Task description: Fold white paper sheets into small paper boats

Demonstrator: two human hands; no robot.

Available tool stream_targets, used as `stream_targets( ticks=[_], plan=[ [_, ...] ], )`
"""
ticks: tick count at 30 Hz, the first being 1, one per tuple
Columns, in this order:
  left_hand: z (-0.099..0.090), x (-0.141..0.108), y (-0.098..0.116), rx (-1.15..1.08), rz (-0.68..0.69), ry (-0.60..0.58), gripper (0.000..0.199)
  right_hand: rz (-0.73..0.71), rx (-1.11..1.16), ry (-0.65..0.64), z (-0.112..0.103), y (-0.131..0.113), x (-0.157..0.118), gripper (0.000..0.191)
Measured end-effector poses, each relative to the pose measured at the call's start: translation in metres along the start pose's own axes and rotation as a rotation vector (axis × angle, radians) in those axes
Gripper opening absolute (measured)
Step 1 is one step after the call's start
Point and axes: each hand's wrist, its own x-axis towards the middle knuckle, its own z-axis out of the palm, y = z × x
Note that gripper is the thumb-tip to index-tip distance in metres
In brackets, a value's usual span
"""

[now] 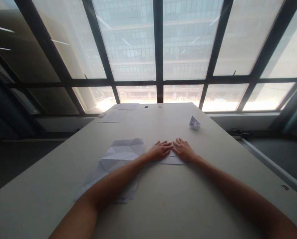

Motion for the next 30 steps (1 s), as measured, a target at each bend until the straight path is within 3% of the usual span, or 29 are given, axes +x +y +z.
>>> stream_targets(
  ticks=[5,11,15,22,30],
  plan=[
    [0.001,0.001,-0.002,-0.019,0.011,0.003,0.049,-0.086,0.020,-0.039,0.000,0.002,-0.001,0.062],
    [0.004,0.003,-0.004,-0.035,-0.016,-0.025,0.050,-0.052,0.042,-0.002,0.001,0.003,0.001,0.051],
    [0.003,0.002,-0.003,-0.032,-0.017,-0.029,0.050,-0.052,0.047,0.006,0.001,0.003,0.001,0.058],
    [-0.002,0.000,0.001,-0.038,-0.019,-0.030,0.050,-0.064,0.029,0.022,-0.003,-0.001,-0.001,0.052],
    [-0.008,-0.003,0.001,-0.044,0.085,-0.069,0.052,-0.085,0.014,0.003,-0.004,-0.002,-0.002,0.055]
  ],
)
